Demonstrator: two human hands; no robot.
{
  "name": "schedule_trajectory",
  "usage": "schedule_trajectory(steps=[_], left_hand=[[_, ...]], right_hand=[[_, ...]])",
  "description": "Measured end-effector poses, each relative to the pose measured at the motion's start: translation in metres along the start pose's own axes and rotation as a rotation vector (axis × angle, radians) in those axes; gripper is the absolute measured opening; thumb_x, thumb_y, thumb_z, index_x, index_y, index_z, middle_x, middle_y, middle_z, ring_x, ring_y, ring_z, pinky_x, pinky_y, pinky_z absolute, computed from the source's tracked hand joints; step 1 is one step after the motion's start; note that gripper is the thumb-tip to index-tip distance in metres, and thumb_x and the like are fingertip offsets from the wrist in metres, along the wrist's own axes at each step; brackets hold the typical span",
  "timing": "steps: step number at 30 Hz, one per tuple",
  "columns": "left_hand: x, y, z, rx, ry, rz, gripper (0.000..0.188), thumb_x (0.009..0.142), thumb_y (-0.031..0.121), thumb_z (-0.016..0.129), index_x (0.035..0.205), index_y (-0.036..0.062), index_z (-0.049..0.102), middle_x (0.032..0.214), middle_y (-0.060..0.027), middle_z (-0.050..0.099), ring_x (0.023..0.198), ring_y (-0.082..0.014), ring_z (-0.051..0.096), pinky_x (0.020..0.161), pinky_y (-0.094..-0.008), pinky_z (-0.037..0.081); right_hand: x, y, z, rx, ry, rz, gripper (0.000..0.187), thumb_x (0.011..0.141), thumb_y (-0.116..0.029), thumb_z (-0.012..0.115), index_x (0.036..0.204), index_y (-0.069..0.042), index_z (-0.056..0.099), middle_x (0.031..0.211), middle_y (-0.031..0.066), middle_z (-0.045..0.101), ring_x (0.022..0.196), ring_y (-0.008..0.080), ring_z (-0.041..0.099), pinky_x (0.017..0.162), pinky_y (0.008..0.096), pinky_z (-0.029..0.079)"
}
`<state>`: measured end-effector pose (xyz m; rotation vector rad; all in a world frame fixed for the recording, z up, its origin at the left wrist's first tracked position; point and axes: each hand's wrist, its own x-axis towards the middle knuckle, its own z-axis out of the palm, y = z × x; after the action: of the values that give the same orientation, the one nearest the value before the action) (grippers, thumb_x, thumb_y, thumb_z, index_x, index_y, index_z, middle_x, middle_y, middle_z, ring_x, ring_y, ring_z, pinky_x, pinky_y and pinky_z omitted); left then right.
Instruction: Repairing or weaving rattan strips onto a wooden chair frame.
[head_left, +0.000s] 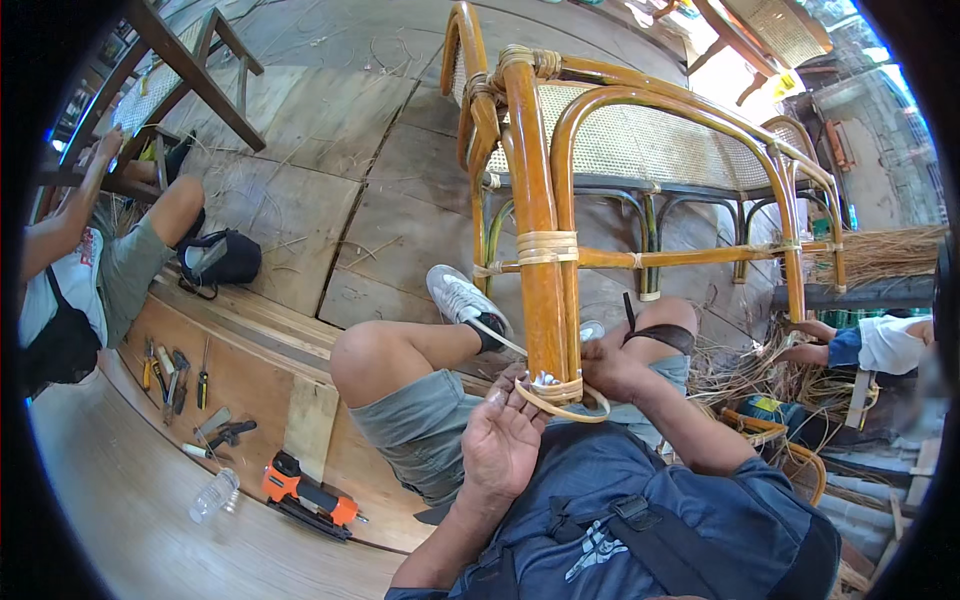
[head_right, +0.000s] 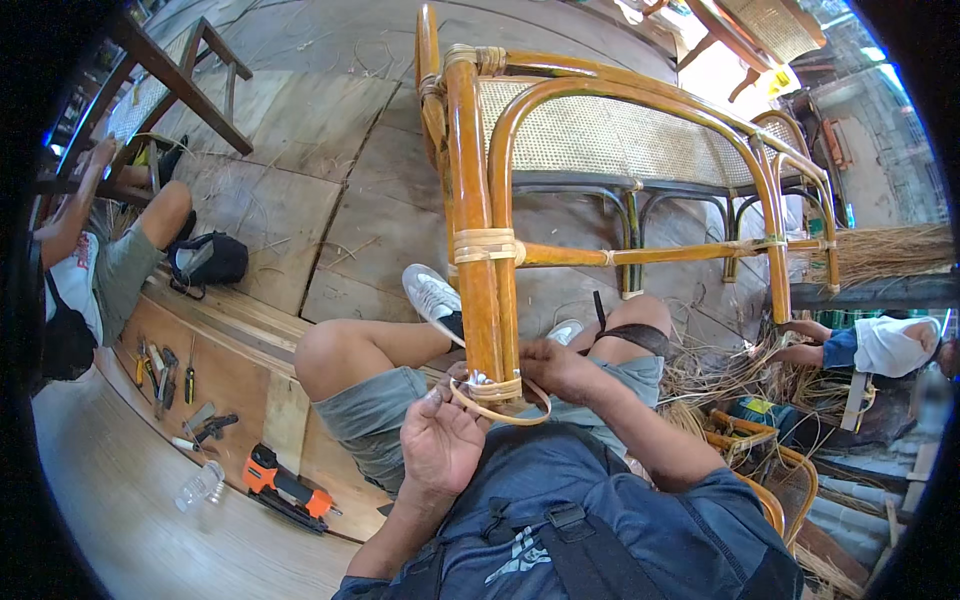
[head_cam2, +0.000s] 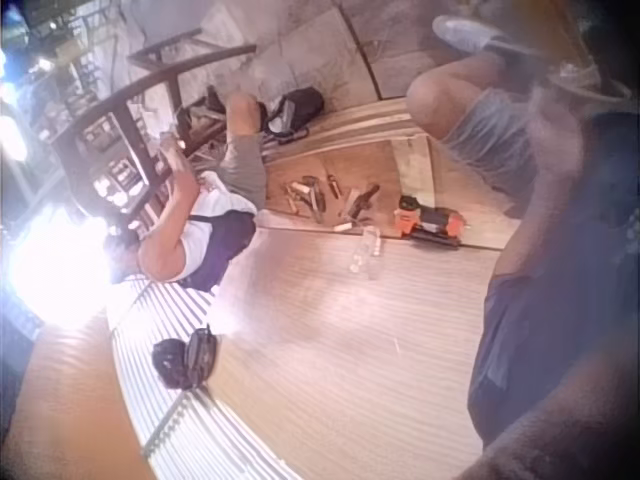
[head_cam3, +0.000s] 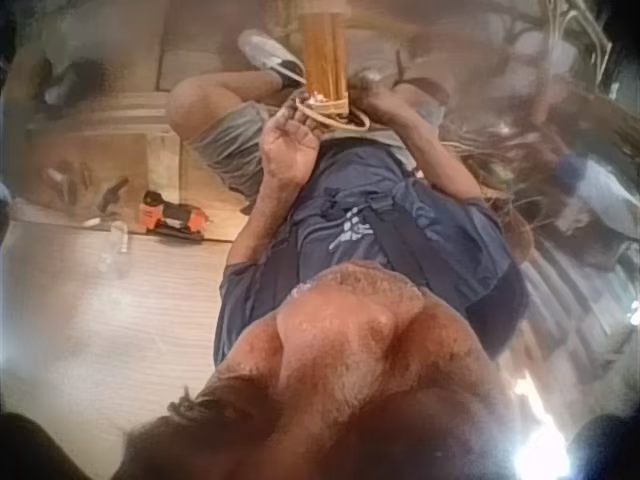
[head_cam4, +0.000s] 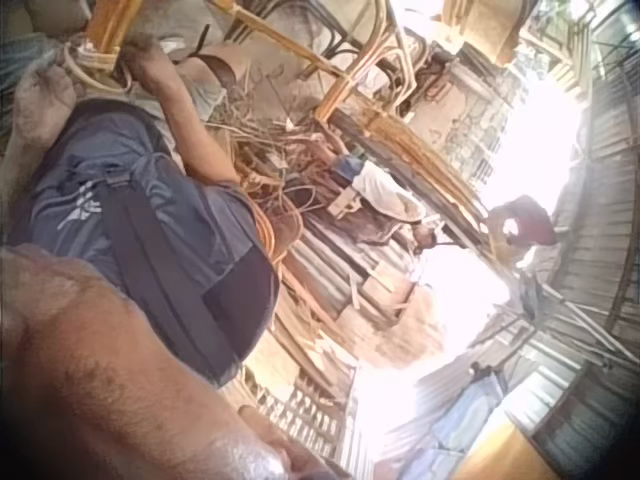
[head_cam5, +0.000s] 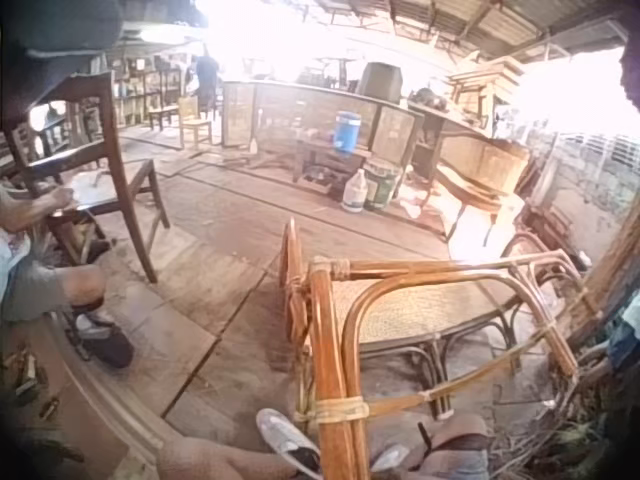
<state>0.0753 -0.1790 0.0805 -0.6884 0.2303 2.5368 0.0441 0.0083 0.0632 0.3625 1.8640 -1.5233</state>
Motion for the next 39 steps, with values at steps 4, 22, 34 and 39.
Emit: schedule_trajectory(steps=[4, 22, 34, 39], left_hand=[[0.001, 0.005, 0.011, 0.116, 0.053, -0.060, 0.046, 0.082, 0.018, 0.049, 0.124, 0.0011, 0.038, 0.121, -0.0145, 0.047, 0.114, -0.0280, 0.046, 0.098, -0.0438, 0.036], [0.016, 0.012, 0.008, 0.460, 0.077, -0.075, 0.043, 0.094, 0.038, 0.036, 0.116, 0.0030, 0.047, 0.104, -0.0086, 0.057, 0.088, -0.0161, 0.056, 0.079, -0.0305, 0.044], [0.017, 0.011, -0.001, 0.365, 0.074, -0.104, 0.043, 0.093, 0.043, 0.037, 0.108, 0.0047, 0.051, 0.094, -0.0075, 0.057, 0.086, -0.0156, 0.053, 0.077, -0.0318, 0.043], [0.015, 0.016, -0.003, 0.170, -0.008, -0.146, 0.044, 0.093, 0.044, 0.033, 0.106, 0.0052, 0.050, 0.097, -0.0079, 0.057, 0.087, -0.0180, 0.054, 0.078, -0.0334, 0.044]], right_hand=[[-0.003, -0.065, -0.015, 0.093, -0.203, 0.255, 0.023, 0.085, -0.004, 0.043, 0.101, 0.003, 0.058, 0.064, 0.0044, 0.054, 0.043, 0.0100, 0.046, 0.038, 0.0220, 0.038], [-0.077, -0.115, -0.003, -0.676, -0.471, -0.832, 0.043, 0.089, -0.030, 0.050, 0.122, -0.004, 0.042, 0.100, 0.0141, 0.060, 0.055, 0.0199, 0.057, 0.047, 0.0307, 0.044], [0.019, -0.163, 0.049, -1.204, -0.240, -0.624, 0.025, 0.082, -0.011, 0.051, 0.106, -0.003, 0.047, 0.086, 0.0162, 0.060, 0.071, 0.0283, 0.060, 0.066, 0.0365, 0.048], [0.010, -0.196, 0.057, -0.928, -0.278, -0.181, 0.024, 0.081, -0.020, 0.058, 0.093, 0.000, 0.052, 0.069, 0.0108, 0.060, 0.069, 0.0178, 0.061, 0.061, 0.0296, 0.046]])
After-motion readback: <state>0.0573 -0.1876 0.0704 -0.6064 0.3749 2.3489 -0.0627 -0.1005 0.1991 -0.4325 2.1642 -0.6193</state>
